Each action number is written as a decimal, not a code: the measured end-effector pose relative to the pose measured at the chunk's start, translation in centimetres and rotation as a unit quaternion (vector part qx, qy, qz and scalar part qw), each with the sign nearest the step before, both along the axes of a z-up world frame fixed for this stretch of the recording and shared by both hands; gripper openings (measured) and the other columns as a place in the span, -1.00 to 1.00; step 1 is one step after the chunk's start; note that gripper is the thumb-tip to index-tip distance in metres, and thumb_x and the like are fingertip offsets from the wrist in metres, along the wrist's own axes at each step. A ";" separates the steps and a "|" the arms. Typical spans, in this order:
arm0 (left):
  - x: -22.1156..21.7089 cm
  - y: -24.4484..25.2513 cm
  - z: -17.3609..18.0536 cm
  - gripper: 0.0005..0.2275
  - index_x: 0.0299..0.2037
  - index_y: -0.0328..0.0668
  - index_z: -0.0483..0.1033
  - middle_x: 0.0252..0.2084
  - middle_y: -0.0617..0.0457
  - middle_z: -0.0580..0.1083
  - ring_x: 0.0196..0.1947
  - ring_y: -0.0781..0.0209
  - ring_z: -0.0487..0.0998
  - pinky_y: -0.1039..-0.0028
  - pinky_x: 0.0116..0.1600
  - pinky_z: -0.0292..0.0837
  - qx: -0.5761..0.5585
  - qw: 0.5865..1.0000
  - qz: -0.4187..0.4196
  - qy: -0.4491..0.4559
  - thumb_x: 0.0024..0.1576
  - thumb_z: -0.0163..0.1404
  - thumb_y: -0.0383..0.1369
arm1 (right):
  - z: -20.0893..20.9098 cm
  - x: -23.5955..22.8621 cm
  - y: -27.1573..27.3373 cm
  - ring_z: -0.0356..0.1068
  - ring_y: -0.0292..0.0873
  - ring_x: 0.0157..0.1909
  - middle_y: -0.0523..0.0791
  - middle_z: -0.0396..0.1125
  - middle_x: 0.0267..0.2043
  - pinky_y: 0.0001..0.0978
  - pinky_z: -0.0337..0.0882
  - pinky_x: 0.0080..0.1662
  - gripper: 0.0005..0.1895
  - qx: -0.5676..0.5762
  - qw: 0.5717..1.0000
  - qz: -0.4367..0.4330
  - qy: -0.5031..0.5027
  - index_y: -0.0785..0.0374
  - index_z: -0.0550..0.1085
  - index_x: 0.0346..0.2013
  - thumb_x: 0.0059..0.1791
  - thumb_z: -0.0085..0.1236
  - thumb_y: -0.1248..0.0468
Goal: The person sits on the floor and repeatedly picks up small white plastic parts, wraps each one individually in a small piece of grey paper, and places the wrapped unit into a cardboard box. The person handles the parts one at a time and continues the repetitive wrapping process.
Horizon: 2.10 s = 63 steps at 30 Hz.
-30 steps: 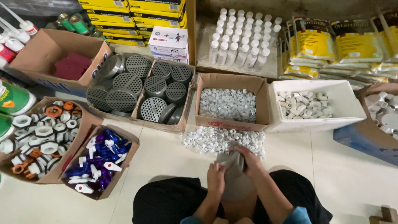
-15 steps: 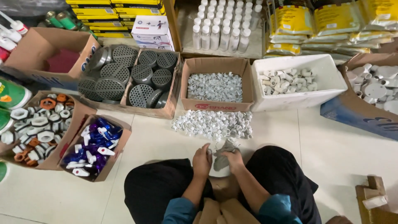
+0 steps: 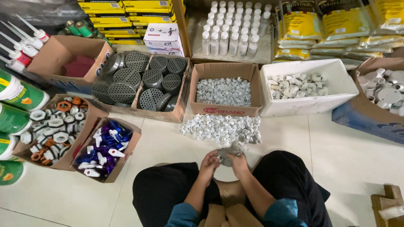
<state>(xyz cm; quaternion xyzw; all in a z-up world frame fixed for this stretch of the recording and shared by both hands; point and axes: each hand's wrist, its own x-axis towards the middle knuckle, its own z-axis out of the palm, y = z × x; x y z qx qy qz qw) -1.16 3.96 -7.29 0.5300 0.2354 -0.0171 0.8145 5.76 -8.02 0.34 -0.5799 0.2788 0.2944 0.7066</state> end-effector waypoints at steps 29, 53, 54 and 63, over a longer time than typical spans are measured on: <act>1.0 0.5 0.8 -0.77 0.02 -0.27 0.63 -0.08 0.00 0.60 -0.22 0.35 0.59 0.55 -0.04 0.62 -0.065 0.992 0.110 -0.013 0.16 0.17 -0.50 | -2.6 -0.1 -1.3 0.29 0.26 0.29 0.23 0.39 0.14 0.13 0.25 0.28 -0.30 -0.178 0.888 0.228 -0.357 0.42 0.40 0.19 -0.18 0.42 0.22; 1.4 1.4 -3.4 -0.82 -0.06 -0.35 0.63 -0.45 -0.17 0.52 -0.51 0.20 0.60 0.45 -0.35 0.71 0.022 0.995 0.098 0.007 0.16 0.17 -0.48 | -2.8 1.4 -1.8 0.51 0.04 0.04 -0.06 0.53 -0.11 -0.21 0.48 0.09 -0.60 -0.247 0.796 0.265 -0.485 0.24 0.62 -0.14 -0.28 0.29 0.47; 1.4 1.4 -4.2 -0.83 -0.09 -0.36 0.65 -0.49 -0.22 0.52 -0.55 0.16 0.61 0.40 -0.39 0.71 0.045 0.995 0.088 0.001 0.14 0.21 -0.48 | -2.6 1.4 -1.9 0.52 0.06 0.01 -0.04 0.53 -0.13 -0.21 0.50 0.06 -0.59 -0.259 0.782 0.268 -0.500 0.24 0.62 -0.13 -0.26 0.28 0.50; 1.1 1.5 1.7 -0.89 -0.16 -0.33 0.68 -0.45 -0.19 0.53 -0.55 0.21 0.62 0.44 -0.40 0.64 0.185 0.980 0.026 -0.069 0.15 0.17 -0.49 | -4.3 1.2 -2.2 0.52 0.07 -0.02 -0.01 0.53 -0.18 -0.18 0.53 0.02 -0.52 -0.304 0.765 0.279 -0.495 0.20 0.59 -0.12 -0.34 0.37 0.42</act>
